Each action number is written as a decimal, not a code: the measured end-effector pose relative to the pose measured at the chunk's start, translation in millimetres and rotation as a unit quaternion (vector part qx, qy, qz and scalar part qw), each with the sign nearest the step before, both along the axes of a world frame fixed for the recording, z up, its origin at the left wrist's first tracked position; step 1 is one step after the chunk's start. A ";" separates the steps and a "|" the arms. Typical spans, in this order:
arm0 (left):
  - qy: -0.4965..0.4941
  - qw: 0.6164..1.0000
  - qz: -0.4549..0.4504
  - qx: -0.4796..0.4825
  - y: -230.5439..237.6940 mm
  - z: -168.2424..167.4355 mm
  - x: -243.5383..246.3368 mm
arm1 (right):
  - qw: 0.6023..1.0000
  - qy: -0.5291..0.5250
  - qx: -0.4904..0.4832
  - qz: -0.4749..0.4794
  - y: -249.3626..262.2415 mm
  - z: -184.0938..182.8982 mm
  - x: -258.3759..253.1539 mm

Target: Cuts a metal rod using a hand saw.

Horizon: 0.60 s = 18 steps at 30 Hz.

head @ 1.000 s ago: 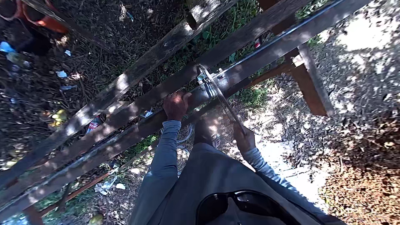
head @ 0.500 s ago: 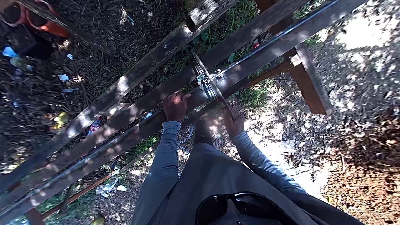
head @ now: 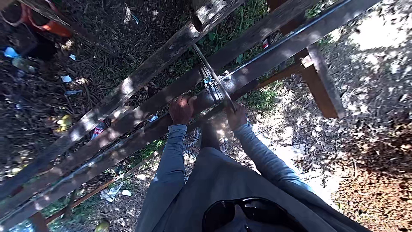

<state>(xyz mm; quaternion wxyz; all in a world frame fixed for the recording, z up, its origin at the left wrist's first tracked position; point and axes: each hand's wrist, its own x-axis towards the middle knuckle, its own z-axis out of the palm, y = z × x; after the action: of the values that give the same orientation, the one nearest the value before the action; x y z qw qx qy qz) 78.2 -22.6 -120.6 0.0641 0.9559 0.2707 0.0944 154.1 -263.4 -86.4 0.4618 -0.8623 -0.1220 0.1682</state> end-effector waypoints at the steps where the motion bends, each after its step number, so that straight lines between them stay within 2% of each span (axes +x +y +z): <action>1: -0.002 1.000 0.000 0.002 0.4 -1.2 -0.6 | 1.000 0.000 -0.003 -0.008 -25.6 -5.8 -19.1; 4: 0.004 1.000 0.002 0.000 -2.8 -5.1 -1.6 | 0.999 0.000 0.029 -0.022 -99.0 -14.4 -70.0; 6: 0.006 1.000 0.000 0.001 -1.5 -3.2 -1.3 | 1.000 -0.006 0.019 -0.015 -105.3 2.5 -75.8; 8: 0.003 1.000 -0.007 0.004 -0.5 -1.8 -0.5 | 1.000 -0.003 -0.022 -0.011 -71.9 17.7 -54.1; 10: 0.007 1.000 -0.007 0.003 -0.8 -2.3 0.0 | 0.999 0.016 -0.047 -0.010 -18.3 12.1 -15.0; 13: 0.013 1.000 -0.005 -0.006 0.0 -0.6 -2.3 | 0.999 -0.020 0.009 -0.023 40.1 -7.9 24.2; 18: 0.002 1.000 -0.004 0.005 0.9 -2.2 -2.5 | 0.999 -0.026 0.036 -0.014 46.1 -7.0 28.0</action>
<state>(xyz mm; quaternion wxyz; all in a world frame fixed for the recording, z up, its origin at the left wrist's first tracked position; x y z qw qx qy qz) 75.7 -21.7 -122.8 0.0586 0.9574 0.2668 0.0934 182.0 -217.3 -93.4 0.4913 -0.8509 -0.1276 0.1349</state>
